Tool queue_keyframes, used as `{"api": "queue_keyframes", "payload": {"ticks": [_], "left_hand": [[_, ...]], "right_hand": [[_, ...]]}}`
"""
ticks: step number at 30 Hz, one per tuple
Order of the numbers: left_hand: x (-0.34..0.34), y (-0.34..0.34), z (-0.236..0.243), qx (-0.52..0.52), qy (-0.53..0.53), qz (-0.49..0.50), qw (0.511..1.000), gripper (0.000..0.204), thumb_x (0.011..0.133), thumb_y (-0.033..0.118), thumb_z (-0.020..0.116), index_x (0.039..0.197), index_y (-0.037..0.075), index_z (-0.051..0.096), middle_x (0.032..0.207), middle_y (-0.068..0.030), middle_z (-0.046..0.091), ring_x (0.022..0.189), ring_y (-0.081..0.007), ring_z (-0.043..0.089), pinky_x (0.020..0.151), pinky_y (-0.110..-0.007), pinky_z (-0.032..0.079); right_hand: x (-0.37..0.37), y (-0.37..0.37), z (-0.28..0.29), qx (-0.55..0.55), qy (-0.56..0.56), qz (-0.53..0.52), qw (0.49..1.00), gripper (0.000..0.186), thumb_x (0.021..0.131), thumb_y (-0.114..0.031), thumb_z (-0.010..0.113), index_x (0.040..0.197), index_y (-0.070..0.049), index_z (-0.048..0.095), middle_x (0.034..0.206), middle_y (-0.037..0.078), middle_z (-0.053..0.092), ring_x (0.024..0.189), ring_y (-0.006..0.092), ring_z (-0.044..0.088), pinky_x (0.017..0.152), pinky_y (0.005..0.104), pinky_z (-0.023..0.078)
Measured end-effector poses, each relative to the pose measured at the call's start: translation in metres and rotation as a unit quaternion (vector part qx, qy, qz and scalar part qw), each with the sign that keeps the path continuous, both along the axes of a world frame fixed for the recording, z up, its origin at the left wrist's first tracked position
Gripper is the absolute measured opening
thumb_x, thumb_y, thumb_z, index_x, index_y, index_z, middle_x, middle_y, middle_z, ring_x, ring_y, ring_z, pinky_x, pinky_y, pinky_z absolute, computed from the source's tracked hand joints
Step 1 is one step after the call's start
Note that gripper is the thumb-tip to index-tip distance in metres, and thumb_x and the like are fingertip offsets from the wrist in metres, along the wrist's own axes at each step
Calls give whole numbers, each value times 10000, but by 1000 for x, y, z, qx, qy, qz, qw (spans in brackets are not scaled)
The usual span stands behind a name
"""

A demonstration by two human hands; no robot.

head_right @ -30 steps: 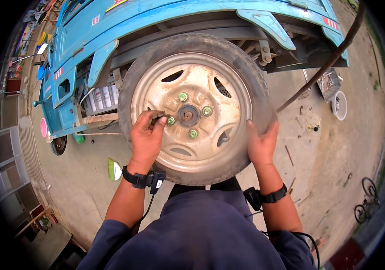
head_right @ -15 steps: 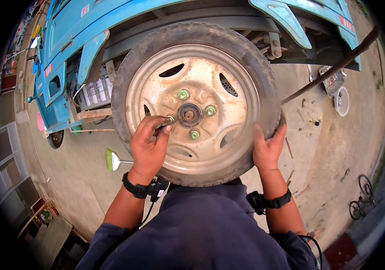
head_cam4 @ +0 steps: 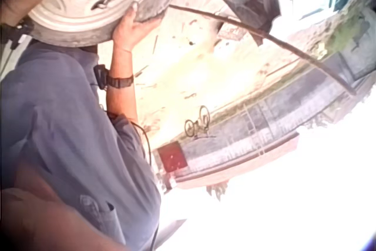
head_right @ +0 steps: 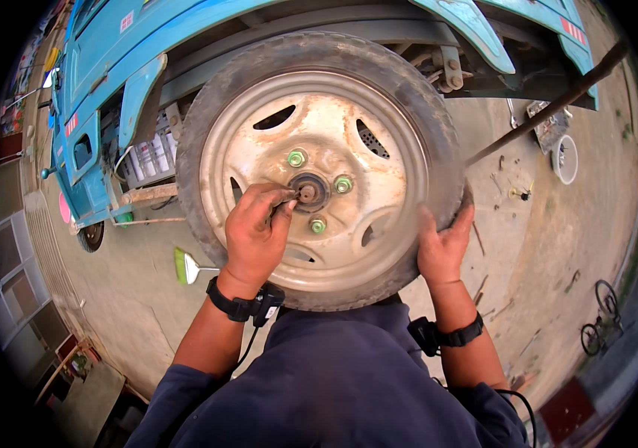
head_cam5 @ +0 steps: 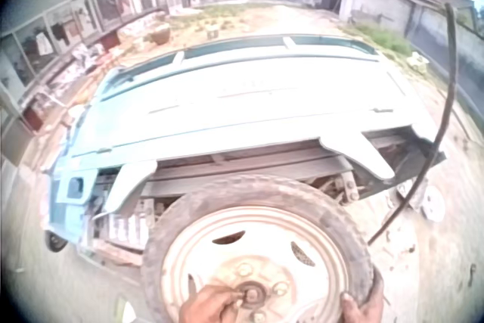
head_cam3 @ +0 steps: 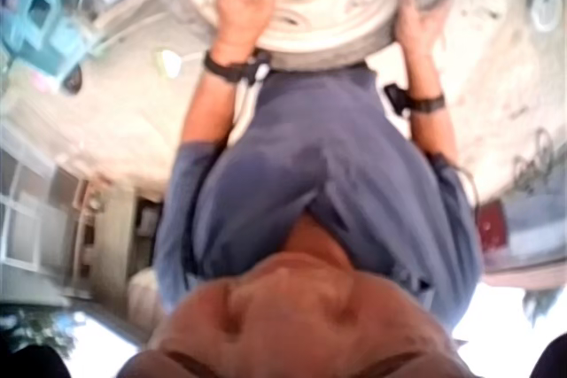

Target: The person mounts a tire onto a three-wheeled vehicle, aligns the wheel, and secures it by hand-tightening lug nuts. They then use a wrench to tighten the lug nuts further.

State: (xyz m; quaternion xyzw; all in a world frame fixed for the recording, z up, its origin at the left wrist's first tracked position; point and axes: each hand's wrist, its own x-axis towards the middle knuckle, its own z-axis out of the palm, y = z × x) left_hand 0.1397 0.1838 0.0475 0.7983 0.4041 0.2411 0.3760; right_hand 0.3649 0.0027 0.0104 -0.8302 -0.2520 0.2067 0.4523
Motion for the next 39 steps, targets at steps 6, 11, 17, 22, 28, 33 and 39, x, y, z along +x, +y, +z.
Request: {"api": "queue_keyframes", "payload": {"ticks": [6,11,17,22,28,33,39], "left_hand": [[2,2,-1,25,15,-20,999,197,814,-23,757,987,52,699,989,-89,692,840,-299,696,695,-379,556],[3,2,1,24,11,-30,999,196,809,-19,763,981,57,707,984,-93,701,841,-303,698,696,-381,558],[3,5,-1,13,11,-38,999,217,809,-16,768,1001,56,698,980,-102,709,844,-312,701,699,-384,558],[3,6,1,5,13,-40,999,221,817,-10,767,1016,49,689,972,-110,714,850,-318,703,704,-389,556],[3,7,2,-4,13,-39,999,206,816,-11,765,1001,49,697,971,-117,720,856,-322,704,715,-397,557],[1,11,0,11,15,-64,998,199,808,-10,764,987,54,705,989,-110,722,848,-319,705,710,-397,558],[2,9,6,6,44,-63,997,195,820,4,766,997,58,707,1011,-85,674,812,-314,695,679,-393,553]], "right_hand": [[1,2,3,2,3,4,1000,721,917,-179,737,1507,29,378,1437,195,512,1327,293,499,1142,414,378],[3,-1,1,6,4,9,1000,735,917,-184,740,1514,32,368,1454,200,494,1341,296,486,1147,415,374],[5,-2,0,-1,-1,10,1000,743,917,-183,741,1519,34,363,1466,202,483,1352,297,478,1152,415,369],[4,-1,2,-2,-1,5,1000,739,914,-175,739,1518,34,367,1461,203,492,1351,296,483,1154,411,368],[4,0,5,-5,3,6,1000,736,913,-167,734,1518,36,368,1466,206,491,1352,299,483,1155,412,368],[4,-1,3,-4,-13,13,1000,737,913,-170,735,1518,36,368,1469,209,488,1353,300,482,1156,413,366],[4,-2,3,-7,7,3,1000,737,916,-178,736,1517,37,368,1465,208,496,1349,302,489,1153,414,372]]}}
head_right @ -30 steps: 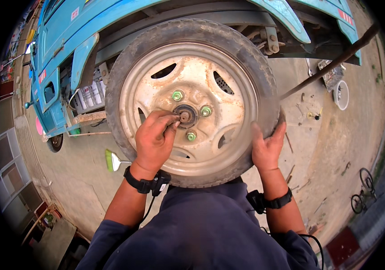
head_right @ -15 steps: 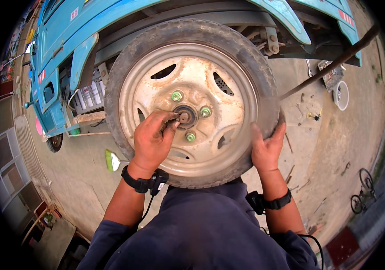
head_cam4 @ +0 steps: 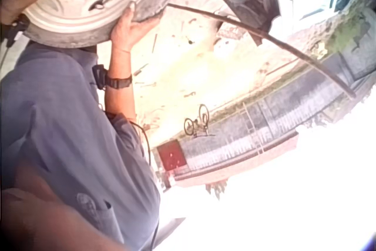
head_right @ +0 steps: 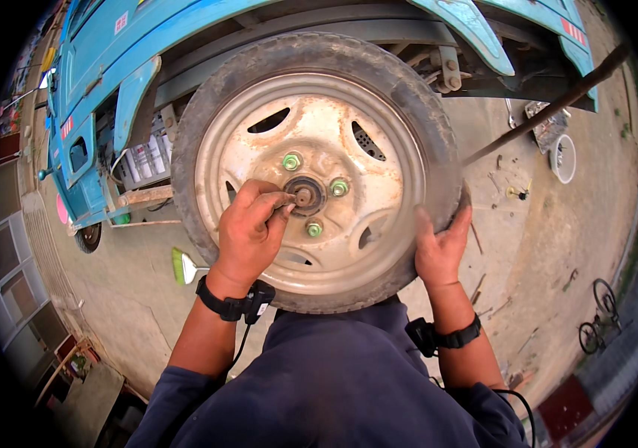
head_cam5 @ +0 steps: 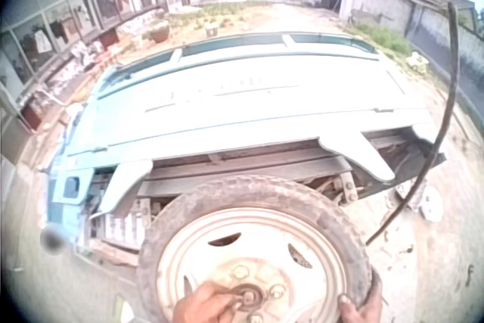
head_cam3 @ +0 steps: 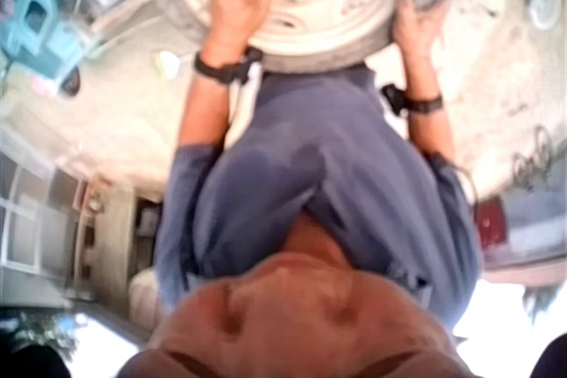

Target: The person mounts a tire onto a three-wheeled vehicle, aligns the wheel, and secures it by hand-tightening lug nuts. They then use a wrench to tighten the lug nuts further.

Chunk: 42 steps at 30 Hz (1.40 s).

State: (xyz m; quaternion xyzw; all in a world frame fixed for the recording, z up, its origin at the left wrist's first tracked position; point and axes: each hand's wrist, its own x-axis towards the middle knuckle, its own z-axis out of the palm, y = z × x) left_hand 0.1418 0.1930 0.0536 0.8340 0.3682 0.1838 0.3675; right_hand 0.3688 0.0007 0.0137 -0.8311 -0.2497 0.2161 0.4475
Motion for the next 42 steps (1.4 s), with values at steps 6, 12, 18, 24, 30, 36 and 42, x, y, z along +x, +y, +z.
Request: {"api": "queue_keyframes", "payload": {"ticks": [6,12,18,24,30,36,42], "left_hand": [[-2,2,-1,-47,-30,23,998,185,834,12,771,999,39,692,995,-100,656,807,-309,688,659,-390,540],[-20,0,-6,45,-22,86,995,185,848,15,769,1009,38,681,975,-93,653,781,-300,678,659,-378,540],[-78,16,-3,159,80,200,963,428,898,116,764,1269,15,577,1295,-193,571,1193,-392,565,1009,-473,474],[-90,2,-19,141,78,258,953,517,900,218,784,1327,31,561,1372,-211,535,1282,-431,517,1085,-517,421],[-37,-9,14,141,50,42,988,310,787,138,832,1066,78,709,1122,-98,660,1155,-341,592,977,-442,429],[-1,-1,7,107,0,-7,994,327,671,21,830,973,85,721,999,-53,665,1042,-294,618,891,-425,423],[3,8,2,110,-7,-53,993,325,657,-4,806,959,88,731,990,-43,665,1043,-288,619,898,-415,424]], "right_hand": [[1,0,1,-2,-16,2,1000,728,912,-174,736,1513,31,378,1454,205,507,1341,299,498,1148,415,377],[13,6,6,-9,-17,28,999,711,897,-156,732,1497,33,401,1446,198,513,1331,291,506,1143,411,382],[27,14,6,11,7,43,999,746,888,-155,733,1522,29,386,1476,194,501,1357,294,493,1159,404,371],[40,21,9,-10,-24,80,996,770,879,-154,732,1532,40,372,1500,201,485,1380,298,474,1176,399,354],[39,18,3,-17,-17,64,998,774,891,-189,736,1527,53,368,1501,207,482,1379,298,470,1180,408,347],[38,19,7,-15,-10,70,997,780,904,-227,745,1528,51,367,1503,204,479,1385,296,464,1183,411,342],[38,19,7,-9,-22,81,996,780,897,-215,742,1527,51,368,1505,203,479,1393,295,459,1186,408,338]]}}
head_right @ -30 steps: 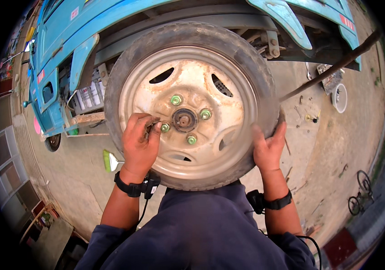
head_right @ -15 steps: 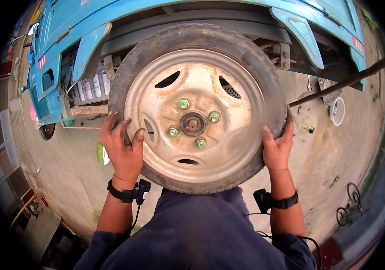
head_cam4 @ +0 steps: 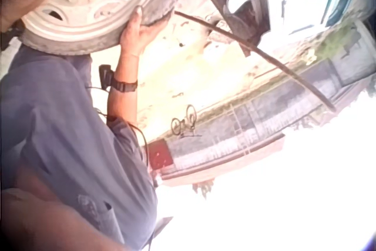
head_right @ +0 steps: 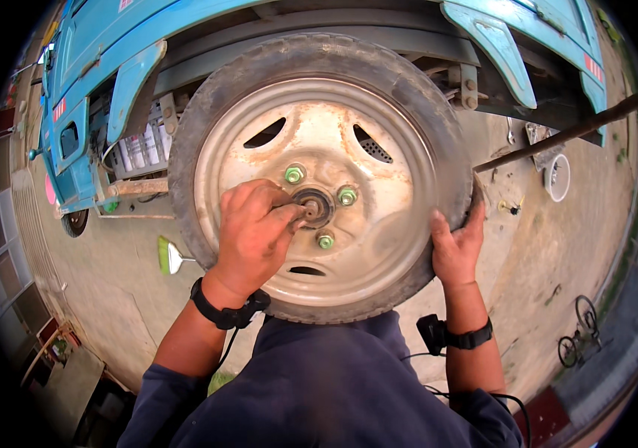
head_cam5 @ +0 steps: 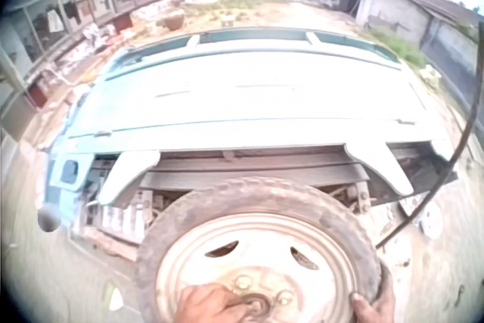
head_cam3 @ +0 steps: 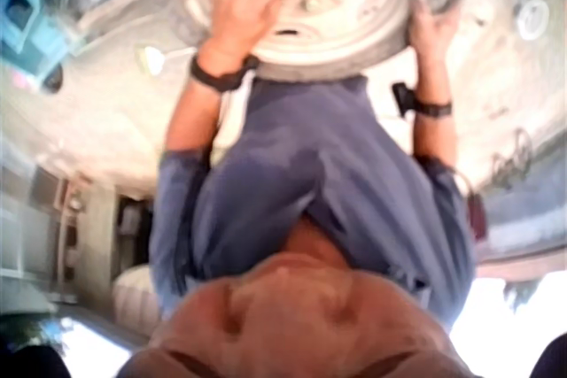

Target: The person mounts a tire onto a three-wheeled vehicle, aligns the wheel, and secures it by hand-tightening lug nuts. They then use a wrench to tighten the lug nuts further.

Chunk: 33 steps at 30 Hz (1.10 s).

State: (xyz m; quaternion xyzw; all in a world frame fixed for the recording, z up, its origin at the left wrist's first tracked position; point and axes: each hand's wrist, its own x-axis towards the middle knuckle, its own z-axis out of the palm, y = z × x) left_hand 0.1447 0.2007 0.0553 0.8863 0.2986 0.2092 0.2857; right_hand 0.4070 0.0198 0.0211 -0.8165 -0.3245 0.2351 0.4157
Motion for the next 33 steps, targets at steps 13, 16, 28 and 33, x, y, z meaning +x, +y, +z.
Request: {"api": "queue_keyframes", "payload": {"ticks": [13,16,28,33], "left_hand": [[-3,17,-3,-24,5,-40,999,303,649,7,797,928,87,710,967,-44,653,1018,-269,624,882,-405,443],[-6,17,-6,-30,5,-37,999,314,637,3,821,917,85,705,965,-52,659,1013,-284,626,868,-411,439],[-8,19,-5,-38,10,-48,998,306,634,8,837,897,76,698,954,-53,659,1009,-289,628,881,-419,436],[-5,19,-2,-42,10,-58,997,292,637,12,838,886,74,698,948,-50,657,1004,-290,629,878,-420,437]], "right_hand": [[-1,0,0,-6,4,-15,1000,777,871,-153,733,1526,55,371,1500,209,484,1386,301,467,1185,409,342],[-2,0,-1,1,12,-18,1000,770,874,-151,729,1525,55,372,1499,210,485,1384,301,468,1185,408,342],[-1,-2,-1,-12,12,-16,1000,795,888,-185,734,1536,63,346,1512,217,470,1392,304,456,1191,408,329],[-1,0,1,-11,10,-11,1000,791,891,-185,734,1535,65,347,1513,216,465,1400,303,449,1193,411,326]]}}
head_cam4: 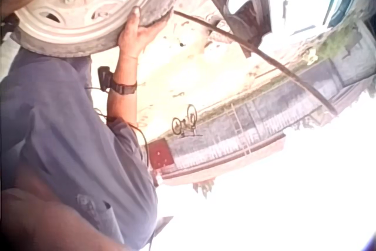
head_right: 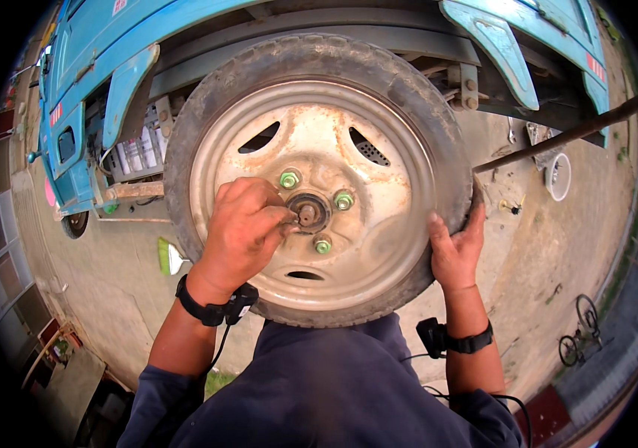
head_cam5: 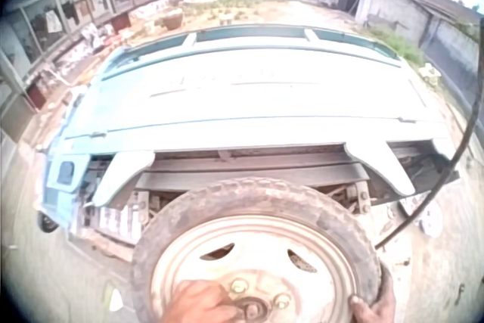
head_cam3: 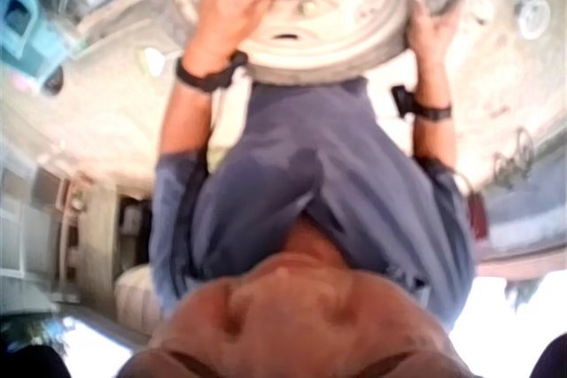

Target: The person mounts a tire onto a three-wheeled vehicle, aligns the wheel, and secures it by hand-tightening lug nuts. They then use a wrench to tighten the lug nuts further.

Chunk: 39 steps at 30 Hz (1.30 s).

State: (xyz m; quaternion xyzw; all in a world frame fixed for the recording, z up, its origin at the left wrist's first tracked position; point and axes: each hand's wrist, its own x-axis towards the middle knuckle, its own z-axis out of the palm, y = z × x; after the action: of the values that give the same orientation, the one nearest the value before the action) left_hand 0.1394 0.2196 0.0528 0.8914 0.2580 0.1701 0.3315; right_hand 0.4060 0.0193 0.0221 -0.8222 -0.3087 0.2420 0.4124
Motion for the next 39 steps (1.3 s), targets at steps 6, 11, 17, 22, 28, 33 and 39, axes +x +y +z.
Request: {"api": "queue_keyframes", "payload": {"ticks": [6,11,17,22,28,33,39], "left_hand": [[-2,-2,-3,10,1,10,1000,269,645,9,815,875,87,697,928,-35,643,995,-272,627,865,-408,443],[-1,-4,-1,9,-5,8,1000,302,632,-1,837,887,77,695,923,-48,650,989,-296,634,853,-417,446],[3,-4,0,5,6,9,1000,294,639,-10,828,888,75,698,922,-55,649,990,-290,631,843,-414,449],[3,-7,0,2,-10,28,1000,285,644,-15,823,887,77,705,919,-55,647,977,-290,629,837,-409,447],[4,-7,-3,23,5,19,1000,296,647,1,814,908,91,707,953,-44,649,992,-275,623,855,-408,447],[2,-4,-3,9,6,13,1000,313,649,-3,811,930,95,715,955,-44,649,989,-274,622,862,-407,447],[1,-7,-3,14,-8,22,1000,328,652,-16,823,944,91,718,933,-58,646,977,-290,631,853,-416,450]], "right_hand": [[1,-2,-1,-8,-3,7,1000,786,893,-159,732,1537,65,340,1513,217,457,1405,305,441,1197,415,320],[1,-3,-2,4,-3,11,1000,786,891,-152,735,1536,64,342,1511,219,459,1404,306,442,1196,418,320],[12,6,2,6,-14,24,1000,765,876,-144,729,1527,50,376,1489,206,490,1388,302,462,1189,413,330],[18,12,3,9,-10,40,999,755,860,-148,736,1512,36,405,1460,187,521,1354,290,495,1164,403,362],[25,18,4,11,-5,46,999,741,853,-155,744,1498,23,425,1430,171,540,1318,284,521,1140,397,388],[15,13,3,17,-26,34,999,733,848,-149,741,1488,32,431,1420,183,540,1323,296,515,1147,405,380],[16,14,5,11,-17,39,999,733,849,-147,743,1487,32,431,1436,182,525,1336,295,502,1155,406,370]]}}
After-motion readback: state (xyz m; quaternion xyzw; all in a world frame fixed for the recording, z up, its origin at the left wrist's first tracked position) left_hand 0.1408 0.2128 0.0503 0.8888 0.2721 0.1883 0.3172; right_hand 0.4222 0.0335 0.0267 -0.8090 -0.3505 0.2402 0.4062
